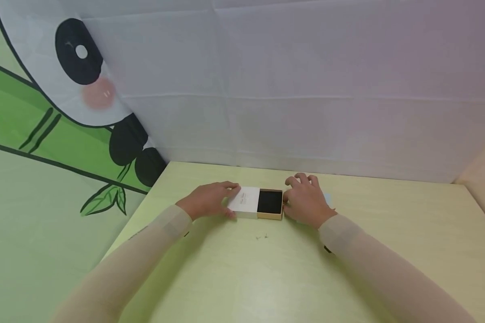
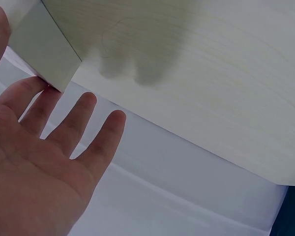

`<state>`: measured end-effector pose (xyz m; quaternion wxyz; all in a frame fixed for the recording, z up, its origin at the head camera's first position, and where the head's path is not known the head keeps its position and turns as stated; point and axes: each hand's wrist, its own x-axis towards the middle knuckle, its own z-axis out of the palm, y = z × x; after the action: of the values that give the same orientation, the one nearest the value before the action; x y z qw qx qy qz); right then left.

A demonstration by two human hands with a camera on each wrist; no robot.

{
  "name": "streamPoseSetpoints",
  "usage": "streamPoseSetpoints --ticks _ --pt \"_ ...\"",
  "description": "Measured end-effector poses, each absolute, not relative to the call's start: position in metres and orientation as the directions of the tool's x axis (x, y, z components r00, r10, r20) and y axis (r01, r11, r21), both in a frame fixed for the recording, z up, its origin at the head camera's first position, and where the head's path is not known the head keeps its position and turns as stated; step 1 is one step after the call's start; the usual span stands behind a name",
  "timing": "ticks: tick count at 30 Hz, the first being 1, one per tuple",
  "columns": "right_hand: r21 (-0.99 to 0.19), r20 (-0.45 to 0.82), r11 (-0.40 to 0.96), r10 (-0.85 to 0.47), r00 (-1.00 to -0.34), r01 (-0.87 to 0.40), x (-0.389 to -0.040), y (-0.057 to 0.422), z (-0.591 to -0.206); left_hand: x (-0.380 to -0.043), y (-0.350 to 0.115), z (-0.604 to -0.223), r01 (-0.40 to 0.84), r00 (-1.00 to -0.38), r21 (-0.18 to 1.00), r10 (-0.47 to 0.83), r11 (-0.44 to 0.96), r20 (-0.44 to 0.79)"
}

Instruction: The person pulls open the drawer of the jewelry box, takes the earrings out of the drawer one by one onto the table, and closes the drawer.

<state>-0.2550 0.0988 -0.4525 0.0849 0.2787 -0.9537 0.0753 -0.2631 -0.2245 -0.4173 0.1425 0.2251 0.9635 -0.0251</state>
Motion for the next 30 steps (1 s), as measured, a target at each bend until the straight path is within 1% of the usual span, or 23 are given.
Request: streamPoseSetpoints --ticks 8,30 --pt "-0.069 0.197 0.831 -0.531 -0.824 -0.552 -0.2562 0.0994 -0.4552 -0.2647 -0.2240 -0.4188 0.440 -0.858 0.015 0.425 0.898 -0.288" --pt "-0.024 0.235 0.821 -0.550 -0.802 -0.570 -0.2574 0.1000 -0.4605 -0.2641 -0.2231 -0.4179 0.440 -0.858 0.010 0.424 0.898 -0.290"
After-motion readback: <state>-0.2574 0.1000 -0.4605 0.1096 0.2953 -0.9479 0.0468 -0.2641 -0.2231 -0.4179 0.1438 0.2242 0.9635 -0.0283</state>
